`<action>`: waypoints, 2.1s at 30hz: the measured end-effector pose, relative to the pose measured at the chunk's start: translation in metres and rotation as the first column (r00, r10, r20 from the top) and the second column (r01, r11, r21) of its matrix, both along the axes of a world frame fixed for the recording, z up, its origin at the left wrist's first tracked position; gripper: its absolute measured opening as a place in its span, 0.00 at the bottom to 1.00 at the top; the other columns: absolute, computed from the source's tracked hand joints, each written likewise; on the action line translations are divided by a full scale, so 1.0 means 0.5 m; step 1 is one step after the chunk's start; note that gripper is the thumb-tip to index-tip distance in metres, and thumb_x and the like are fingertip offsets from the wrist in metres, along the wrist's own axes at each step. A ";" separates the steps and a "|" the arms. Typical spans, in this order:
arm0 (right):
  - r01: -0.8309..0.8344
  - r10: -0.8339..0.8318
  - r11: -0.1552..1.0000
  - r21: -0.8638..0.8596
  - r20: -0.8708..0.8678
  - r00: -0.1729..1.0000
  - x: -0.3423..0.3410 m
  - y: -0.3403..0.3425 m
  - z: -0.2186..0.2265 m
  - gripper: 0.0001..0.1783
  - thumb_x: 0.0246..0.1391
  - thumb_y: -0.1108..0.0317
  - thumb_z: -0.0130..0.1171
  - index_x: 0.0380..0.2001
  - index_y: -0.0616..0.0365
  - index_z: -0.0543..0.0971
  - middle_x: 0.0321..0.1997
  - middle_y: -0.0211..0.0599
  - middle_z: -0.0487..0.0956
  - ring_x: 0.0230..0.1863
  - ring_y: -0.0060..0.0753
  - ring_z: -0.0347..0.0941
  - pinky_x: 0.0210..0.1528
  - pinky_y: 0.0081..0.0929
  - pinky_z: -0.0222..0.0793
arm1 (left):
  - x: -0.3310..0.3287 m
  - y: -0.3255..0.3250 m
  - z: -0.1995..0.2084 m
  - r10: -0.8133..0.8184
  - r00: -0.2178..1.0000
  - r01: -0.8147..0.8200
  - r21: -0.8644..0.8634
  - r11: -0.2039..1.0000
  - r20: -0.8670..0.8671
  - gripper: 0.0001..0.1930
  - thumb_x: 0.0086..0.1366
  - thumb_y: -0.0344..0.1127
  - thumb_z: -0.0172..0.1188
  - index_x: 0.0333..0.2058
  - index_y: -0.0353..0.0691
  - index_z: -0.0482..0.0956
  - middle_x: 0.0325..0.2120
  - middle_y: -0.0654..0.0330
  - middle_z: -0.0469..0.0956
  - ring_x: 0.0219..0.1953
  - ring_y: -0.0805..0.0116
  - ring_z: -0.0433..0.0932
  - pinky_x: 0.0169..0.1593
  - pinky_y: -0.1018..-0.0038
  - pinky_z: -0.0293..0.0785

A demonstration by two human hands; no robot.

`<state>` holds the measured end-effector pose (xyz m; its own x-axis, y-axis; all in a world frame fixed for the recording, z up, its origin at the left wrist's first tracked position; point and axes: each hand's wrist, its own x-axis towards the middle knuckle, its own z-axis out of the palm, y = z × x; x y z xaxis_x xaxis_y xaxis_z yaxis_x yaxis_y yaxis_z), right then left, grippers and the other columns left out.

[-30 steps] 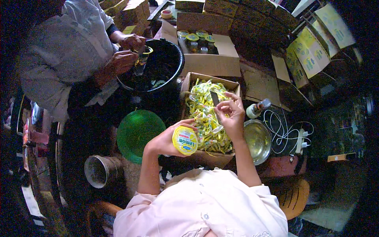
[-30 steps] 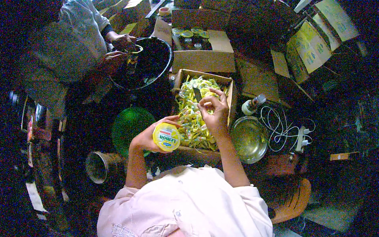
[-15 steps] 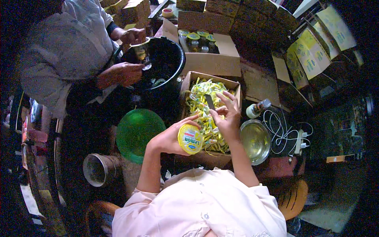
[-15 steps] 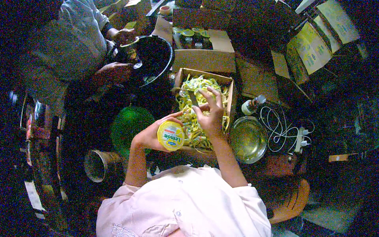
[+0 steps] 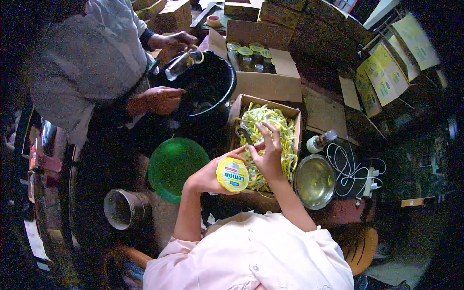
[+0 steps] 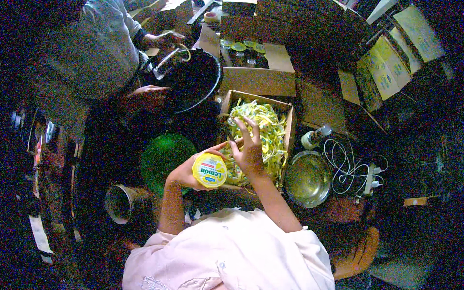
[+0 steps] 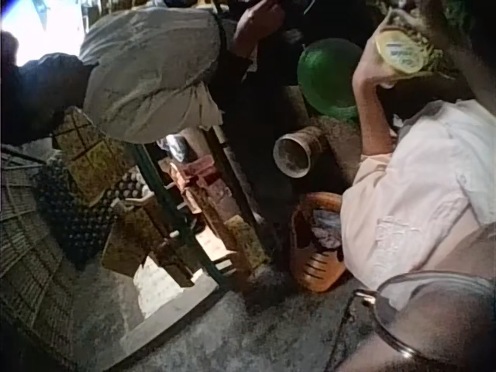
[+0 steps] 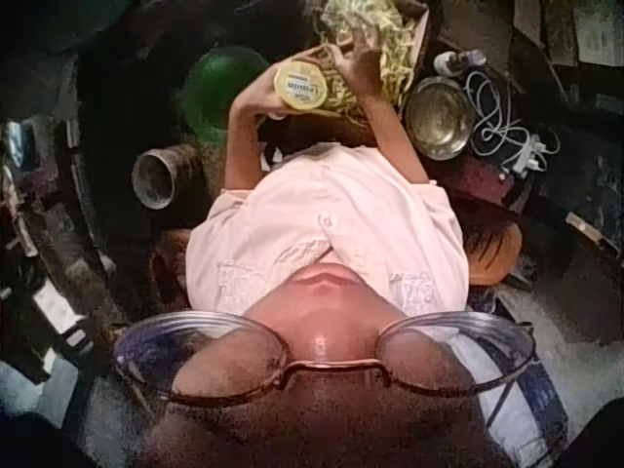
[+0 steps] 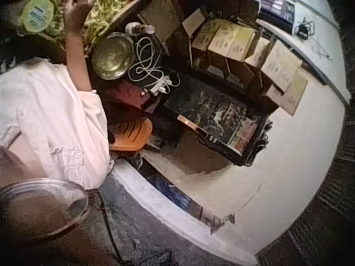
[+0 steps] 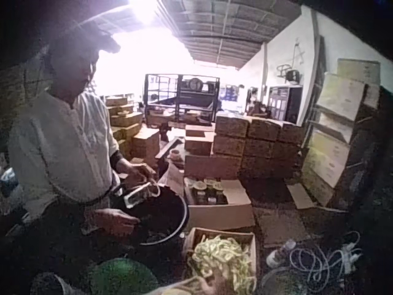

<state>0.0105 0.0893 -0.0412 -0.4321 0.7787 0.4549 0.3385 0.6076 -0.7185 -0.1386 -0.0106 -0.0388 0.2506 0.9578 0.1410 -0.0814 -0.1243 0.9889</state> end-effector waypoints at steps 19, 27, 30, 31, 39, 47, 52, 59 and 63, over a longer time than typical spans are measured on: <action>0.021 -0.025 0.988 -0.151 -0.028 0.999 0.025 0.009 0.009 0.38 0.31 0.83 0.60 0.51 0.53 0.63 0.53 0.41 0.61 0.29 0.26 0.73 0.27 0.16 0.72 | -0.038 0.006 -0.051 -0.132 0.979 0.087 -0.267 0.960 -0.157 0.34 0.33 0.35 0.71 0.42 0.35 0.67 0.37 0.61 0.73 0.38 0.75 0.71 0.46 0.77 0.68; 0.024 -0.033 0.977 -0.213 -0.039 0.999 0.074 -0.015 0.004 0.38 0.31 0.82 0.62 0.51 0.53 0.63 0.54 0.38 0.61 0.31 0.25 0.73 0.26 0.16 0.72 | -0.093 -0.017 -0.095 -0.356 0.927 0.363 -0.531 0.766 0.120 0.29 0.38 0.30 0.68 0.42 0.34 0.68 0.32 0.64 0.74 0.33 0.79 0.71 0.36 0.81 0.70; 0.001 -0.016 0.981 -0.193 -0.079 0.997 0.080 -0.023 0.007 0.39 0.30 0.83 0.61 0.51 0.51 0.64 0.53 0.41 0.60 0.35 0.28 0.72 0.28 0.18 0.73 | -0.104 -0.028 -0.074 -0.295 0.917 0.399 -0.600 0.693 0.269 0.25 0.42 0.29 0.64 0.42 0.34 0.69 0.32 0.62 0.75 0.30 0.76 0.74 0.35 0.79 0.71; 0.001 -0.016 0.984 -0.179 -0.082 0.996 0.082 -0.028 0.008 0.39 0.30 0.83 0.61 0.51 0.51 0.64 0.54 0.41 0.60 0.35 0.27 0.72 0.27 0.17 0.73 | -0.107 -0.036 -0.074 -0.310 0.933 0.356 -0.578 0.734 0.182 0.23 0.44 0.32 0.62 0.42 0.33 0.70 0.31 0.60 0.76 0.29 0.74 0.75 0.33 0.79 0.71; 0.011 -0.036 0.975 -0.222 -0.107 0.994 0.097 -0.060 0.009 0.39 0.30 0.82 0.63 0.51 0.52 0.64 0.53 0.40 0.61 0.29 0.27 0.73 0.28 0.17 0.72 | -0.112 -0.063 -0.055 -0.325 0.946 0.270 -0.603 0.751 0.019 0.26 0.43 0.37 0.64 0.42 0.34 0.70 0.28 0.61 0.76 0.30 0.74 0.74 0.34 0.79 0.71; -0.052 -0.077 0.918 -0.393 -0.307 0.949 0.102 -0.067 -0.006 0.39 0.30 0.81 0.65 0.51 0.54 0.63 0.53 0.40 0.61 0.32 0.28 0.74 0.28 0.19 0.74 | 0.005 -0.074 0.011 -0.179 0.968 0.191 -0.056 0.980 0.174 0.40 0.28 0.28 0.71 0.46 0.37 0.64 0.55 0.53 0.56 0.53 0.69 0.60 0.54 0.74 0.58; -0.095 -0.077 0.871 -0.482 -0.326 0.942 0.101 -0.067 -0.009 0.39 0.29 0.79 0.66 0.50 0.56 0.63 0.54 0.39 0.61 0.34 0.29 0.73 0.28 0.20 0.74 | 0.057 -0.070 0.019 -0.098 0.975 0.122 -0.112 0.986 0.200 0.39 0.29 0.27 0.70 0.46 0.37 0.64 0.56 0.55 0.55 0.54 0.71 0.58 0.54 0.74 0.58; -0.096 -0.017 0.920 -0.380 -0.285 0.958 0.107 -0.065 -0.009 0.41 0.27 0.77 0.69 0.50 0.55 0.63 0.54 0.39 0.61 0.36 0.28 0.73 0.30 0.19 0.74 | 0.056 -0.052 -0.011 -0.079 0.997 0.078 0.029 0.997 0.025 0.40 0.32 0.30 0.69 0.50 0.34 0.64 0.52 0.57 0.61 0.54 0.68 0.60 0.57 0.73 0.55; -0.093 -0.008 0.933 -0.348 -0.278 0.960 0.111 -0.066 -0.005 0.41 0.26 0.78 0.69 0.50 0.55 0.63 0.54 0.39 0.60 0.36 0.28 0.73 0.30 0.19 0.75 | 0.060 -0.054 0.005 -0.085 0.995 0.087 -0.038 0.995 0.057 0.40 0.32 0.30 0.69 0.49 0.34 0.64 0.51 0.58 0.63 0.54 0.70 0.61 0.57 0.73 0.55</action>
